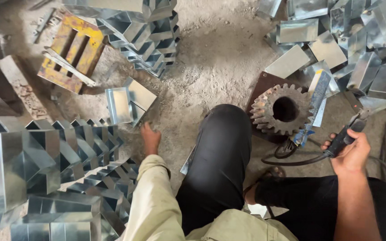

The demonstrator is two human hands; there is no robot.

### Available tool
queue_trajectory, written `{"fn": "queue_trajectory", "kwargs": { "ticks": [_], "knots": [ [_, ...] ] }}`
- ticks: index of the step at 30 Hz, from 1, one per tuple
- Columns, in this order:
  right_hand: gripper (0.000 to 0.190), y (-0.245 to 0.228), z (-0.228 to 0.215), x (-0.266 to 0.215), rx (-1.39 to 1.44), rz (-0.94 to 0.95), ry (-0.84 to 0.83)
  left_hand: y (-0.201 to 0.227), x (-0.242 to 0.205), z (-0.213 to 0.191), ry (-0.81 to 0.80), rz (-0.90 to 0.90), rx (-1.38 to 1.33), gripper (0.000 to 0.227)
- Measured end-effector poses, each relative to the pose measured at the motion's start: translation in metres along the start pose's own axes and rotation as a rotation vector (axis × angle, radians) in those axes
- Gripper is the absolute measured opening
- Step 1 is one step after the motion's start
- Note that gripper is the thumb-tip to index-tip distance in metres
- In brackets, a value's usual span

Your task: The person sits on the floor and uses a welding torch to join small square metal tubes. They pick up individual metal pieces, position them on a gear-shaped jig, and weld the seams, creating bright sparks. Finished pieces are placed into a pile nearby.

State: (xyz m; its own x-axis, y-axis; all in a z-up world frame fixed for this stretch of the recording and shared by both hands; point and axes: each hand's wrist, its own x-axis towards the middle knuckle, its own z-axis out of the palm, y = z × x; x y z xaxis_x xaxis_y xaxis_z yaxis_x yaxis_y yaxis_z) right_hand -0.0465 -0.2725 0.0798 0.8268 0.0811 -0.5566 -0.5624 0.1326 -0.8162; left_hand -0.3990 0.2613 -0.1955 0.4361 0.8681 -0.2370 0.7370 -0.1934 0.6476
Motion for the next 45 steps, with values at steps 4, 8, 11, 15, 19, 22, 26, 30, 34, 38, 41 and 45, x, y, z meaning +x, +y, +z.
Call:
{"fn": "queue_trajectory", "kwargs": {
  "ticks": [4, 8, 11, 15, 19, 22, 26, 30, 34, 38, 41, 45],
  "knots": [
    [0.032, 0.0, -0.001, -0.008, -0.069, -0.001, 0.051, -0.009, 0.048, -0.007, 0.083, 0.073, 0.151, 0.054],
    [0.03, -0.002, -0.002, -0.013, -0.071, 0.004, 0.103, -0.014, 0.088, -0.018, -0.13, -0.139, 0.347, 0.064],
    [0.03, -0.002, -0.002, -0.019, -0.069, -0.003, 0.133, -0.023, 0.102, -0.025, -0.418, -0.166, 0.483, 0.077],
    [0.032, -0.003, 0.002, -0.015, -0.105, 0.013, 0.154, -0.023, 0.094, -0.02, -0.431, -0.132, 0.723, 0.066],
    [0.031, -0.003, 0.009, -0.014, -0.119, 0.029, 0.156, -0.026, 0.07, -0.017, -0.233, 0.078, 0.792, 0.03],
    [0.03, -0.005, 0.016, -0.014, -0.118, -0.003, 0.126, -0.021, 0.053, -0.009, -0.133, 0.126, 0.73, 0.015],
    [0.028, -0.005, 0.022, -0.019, -0.079, -0.025, 0.09, -0.005, 0.021, 0.001, -0.051, 0.095, 0.345, 0.02],
    [0.027, -0.01, 0.021, -0.03, -0.068, -0.056, 0.103, 0.019, -0.002, 0.003, 0.056, -0.038, -0.061, 0.045],
    [0.027, -0.011, 0.022, -0.033, -0.041, -0.08, 0.085, 0.037, -0.015, 0.017, -0.081, -0.142, -0.352, 0.034],
    [0.028, -0.007, 0.018, -0.038, -0.019, -0.099, 0.071, 0.06, -0.033, 0.022, -0.278, -0.28, -0.701, 0.037],
    [0.03, -0.004, 0.015, -0.04, -0.023, -0.13, 0.084, 0.079, -0.031, 0.013, -0.258, -0.02, -0.745, 0.043],
    [0.033, 0.003, 0.018, -0.041, -0.015, -0.085, 0.068, 0.133, 0.011, -0.036, -0.247, 0.282, -0.901, 0.059]
  ]
}}
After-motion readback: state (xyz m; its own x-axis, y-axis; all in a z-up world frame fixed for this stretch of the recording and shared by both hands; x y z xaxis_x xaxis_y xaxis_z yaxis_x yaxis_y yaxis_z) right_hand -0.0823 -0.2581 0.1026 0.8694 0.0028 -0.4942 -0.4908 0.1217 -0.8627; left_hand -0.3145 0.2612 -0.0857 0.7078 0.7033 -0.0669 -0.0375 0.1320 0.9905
